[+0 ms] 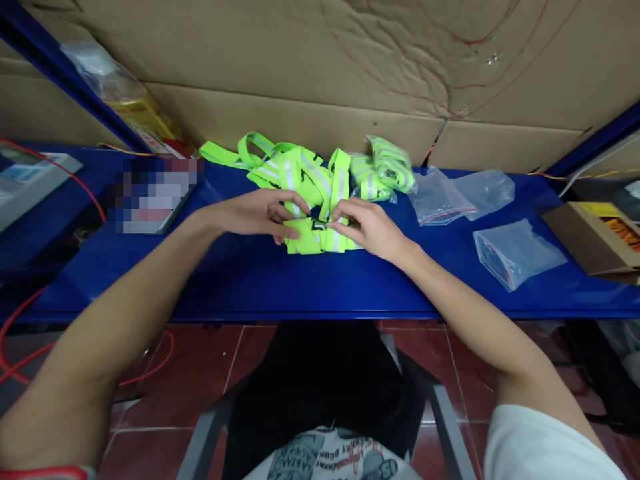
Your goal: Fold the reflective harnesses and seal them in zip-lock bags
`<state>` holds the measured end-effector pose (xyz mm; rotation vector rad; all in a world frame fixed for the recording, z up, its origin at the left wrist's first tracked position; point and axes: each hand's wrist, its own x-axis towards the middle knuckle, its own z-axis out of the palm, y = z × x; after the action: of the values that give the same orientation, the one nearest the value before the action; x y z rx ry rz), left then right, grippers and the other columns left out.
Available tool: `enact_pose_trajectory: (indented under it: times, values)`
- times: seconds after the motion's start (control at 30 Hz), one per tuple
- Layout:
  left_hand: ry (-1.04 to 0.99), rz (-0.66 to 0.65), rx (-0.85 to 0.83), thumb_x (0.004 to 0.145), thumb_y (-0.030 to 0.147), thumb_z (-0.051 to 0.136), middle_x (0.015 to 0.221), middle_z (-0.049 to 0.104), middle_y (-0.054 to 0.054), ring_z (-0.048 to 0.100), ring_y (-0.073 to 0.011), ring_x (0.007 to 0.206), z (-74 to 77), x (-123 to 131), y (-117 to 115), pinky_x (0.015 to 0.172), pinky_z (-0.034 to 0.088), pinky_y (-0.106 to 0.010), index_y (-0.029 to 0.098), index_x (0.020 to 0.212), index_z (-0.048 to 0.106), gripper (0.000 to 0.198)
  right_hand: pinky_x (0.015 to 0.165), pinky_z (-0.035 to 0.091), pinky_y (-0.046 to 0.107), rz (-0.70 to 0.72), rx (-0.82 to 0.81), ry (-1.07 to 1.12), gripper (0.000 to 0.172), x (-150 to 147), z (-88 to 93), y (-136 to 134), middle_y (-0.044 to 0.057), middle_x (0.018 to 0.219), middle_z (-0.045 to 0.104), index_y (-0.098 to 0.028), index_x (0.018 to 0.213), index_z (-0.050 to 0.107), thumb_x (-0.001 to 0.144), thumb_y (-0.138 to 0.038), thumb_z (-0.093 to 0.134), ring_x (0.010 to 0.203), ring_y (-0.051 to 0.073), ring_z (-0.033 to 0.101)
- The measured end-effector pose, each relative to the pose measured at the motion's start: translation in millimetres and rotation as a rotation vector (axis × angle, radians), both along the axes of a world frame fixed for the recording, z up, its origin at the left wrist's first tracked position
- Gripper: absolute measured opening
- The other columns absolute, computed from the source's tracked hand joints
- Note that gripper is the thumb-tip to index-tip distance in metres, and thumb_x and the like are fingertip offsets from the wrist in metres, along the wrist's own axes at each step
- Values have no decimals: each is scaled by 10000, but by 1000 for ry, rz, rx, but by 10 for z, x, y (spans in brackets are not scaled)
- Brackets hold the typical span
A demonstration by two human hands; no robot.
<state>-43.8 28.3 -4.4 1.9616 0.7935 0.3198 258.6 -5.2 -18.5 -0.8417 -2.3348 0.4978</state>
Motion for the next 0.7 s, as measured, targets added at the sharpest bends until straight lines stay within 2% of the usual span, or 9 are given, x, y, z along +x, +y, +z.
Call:
enact_pose_trajectory:
  times: [0.07,0.13,0.23,0.3,0.33,0.47,0.6,0.63,0.7]
  values:
    - [-45,57,35,821,378,900,683,722,6,700,-122,574,-14,10,2,582,535,-209,192,1179,781,421,726,437,325,-26,28,11,364,3,-29,24,29,868,640,-202,960,694,1079,-539,624,728,163,543]
    - [-51,119,84,813,377,906,790,755,-28,698,-119,624,-11,21,-11,580,538,-213,192,1129,802,381,770,458,342,-43,57,-14,434,9,-37,29,56,926,655,-192,891,710,1079,-569,610,766,175,574]
    - [-55,152,233,805,391,905,969,775,-67,664,-104,687,10,36,-33,591,518,-213,201,1060,852,322,798,492,374,-68,91,-132,560,31,-5,4,99,1086,636,-180,1016,781,884,-724,792,872,228,617]
    - [-57,119,336,832,398,883,975,771,-66,625,-92,698,29,43,-41,622,493,-212,213,1034,871,275,792,501,389,-86,119,-251,730,53,32,-17,118,1146,612,-170,1128,806,721,-769,900,954,276,630]
    - [-51,94,376,854,404,864,967,772,-64,610,-90,700,39,46,-46,639,482,-215,218,1019,876,249,783,497,389,-95,138,-302,755,66,50,-24,122,1149,607,-169,1164,814,706,-760,915,983,293,631]
    - [10,35,450,875,481,844,1003,769,-63,615,-112,742,74,60,-89,681,471,-235,223,1005,867,291,780,461,380,-142,227,-383,583,100,91,-24,124,1108,633,-215,1212,846,856,-676,842,1029,312,621]
    - [52,52,525,610,542,1011,968,711,-47,597,-143,759,71,113,-152,682,477,-250,193,999,799,564,785,445,360,-107,143,-378,541,96,109,-17,96,968,696,-202,1261,835,968,-646,734,870,252,636]
    - [52,54,548,598,516,1017,939,695,-39,588,-141,747,64,130,-163,676,471,-249,186,971,781,551,782,447,355,-89,121,-363,537,94,115,-15,97,970,700,-192,1266,830,990,-636,709,850,240,639]
    - [41,58,564,675,445,971,868,678,-19,582,-132,722,52,159,-181,664,459,-240,180,910,756,414,792,461,351,-48,101,-304,524,94,127,-6,114,1041,691,-177,1241,828,1010,-625,684,876,235,650]
